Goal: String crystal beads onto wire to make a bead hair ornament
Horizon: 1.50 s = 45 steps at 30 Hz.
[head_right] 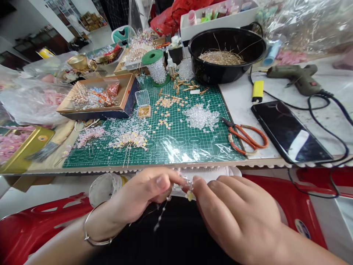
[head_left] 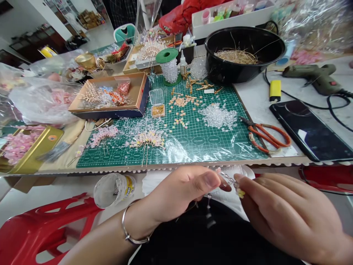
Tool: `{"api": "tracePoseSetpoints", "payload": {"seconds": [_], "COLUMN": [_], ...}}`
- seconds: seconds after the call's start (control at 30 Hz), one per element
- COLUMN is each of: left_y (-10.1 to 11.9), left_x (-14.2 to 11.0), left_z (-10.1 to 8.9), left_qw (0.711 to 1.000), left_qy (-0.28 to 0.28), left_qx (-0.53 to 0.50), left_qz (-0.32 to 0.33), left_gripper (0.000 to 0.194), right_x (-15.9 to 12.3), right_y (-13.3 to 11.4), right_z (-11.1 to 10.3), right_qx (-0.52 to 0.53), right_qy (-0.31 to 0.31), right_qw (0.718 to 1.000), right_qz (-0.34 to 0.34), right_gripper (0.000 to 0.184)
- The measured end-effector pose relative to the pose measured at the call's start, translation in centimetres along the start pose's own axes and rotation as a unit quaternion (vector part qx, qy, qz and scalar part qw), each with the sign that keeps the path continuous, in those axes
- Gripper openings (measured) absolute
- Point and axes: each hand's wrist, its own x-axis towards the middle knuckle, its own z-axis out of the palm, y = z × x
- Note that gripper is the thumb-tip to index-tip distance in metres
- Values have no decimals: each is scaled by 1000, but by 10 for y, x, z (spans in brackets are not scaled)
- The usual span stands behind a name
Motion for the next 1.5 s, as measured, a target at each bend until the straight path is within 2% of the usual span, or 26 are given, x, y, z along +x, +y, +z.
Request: {"api": "tracePoseSetpoints", "payload": {"seconds": [0.03,0.1,0.23,0.37,0.43,0.5,0.57,0.6,0.63,0.7,0.77,0.83,0.9,0.97,1.03,1.1,1.17,1.23,1.3,1.37,1.4,1.43,1.5], "left_y": [1,3,7,11,13,13,14,14,14,16,18,20,21,21,20,21,24,32,42,53,58,61,63], "left_x": [0,1,3,6,8,9,10,10,11,11,10,9,9,9,9,8,8,9,12,16,19,22,29], "left_z": [-1,0,5,10,9,7,3,1,-1,-4,-7,-8,-9,-8,-7,-5,-5,-8,-15,-24,-29,-33,-40], "left_qw": [1000,1000,994,985,974,951,912,887,860,810,769,729,696,675,662,654,654,674,730,808,841,863,886], "left_qy": [-8,-14,18,27,23,13,-7,-18,-31,-55,-78,-95,-99,-100,-98,-99,-103,-103,-117,-169,-201,-227,-250], "left_qx": [-2,12,90,171,226,303,395,443,487,556,604,645,677,695,703,707,709,701,654,555,497,448,390], "left_qz": [-4,-18,-56,-29,10,62,112,133,151,177,194,208,219,227,240,250,245,210,159,99,74,51,19], "left_gripper": [56,55,35,19,14,16,22,25,28,26,21,19,19,18,17,18,22,22,27,39,39,35,23], "right_x": [0,-1,0,0,0,1,4,5,7,10,13,15,16,17,17,16,13,10,7,4,3,2,0], "right_y": [0,0,2,1,0,-2,-2,0,2,7,14,18,19,18,16,14,13,12,11,10,9,9,8], "right_z": [0,0,-3,-6,-7,-8,-9,-10,-10,-11,-11,-11,-10,-8,-6,-3,0,2,3,5,5,5,6], "right_qx": [-1,-8,-19,-5,30,88,174,228,285,380,437,474,511,534,538,533,543,564,588,601,605,609,619], "right_qy": [-11,-36,-78,-107,-112,-120,-162,-200,-242,-326,-389,-412,-402,-385,-377,-369,-349,-326,-316,-311,-306,-300,-286], "right_qw": [1000,999,996,994,993,984,948,915,873,770,678,614,577,563,561,571,595,615,620,620,623,626,629], "right_qz": [-4,-14,-34,-30,12,97,211,265,315,395,445,479,494,500,504,503,480,444,413,397,391,385,372], "right_gripper": [18,19,24,27,22,14,22,26,30,35,40,44,45,44,41,38,39,40,42,43,43,43,40]}}
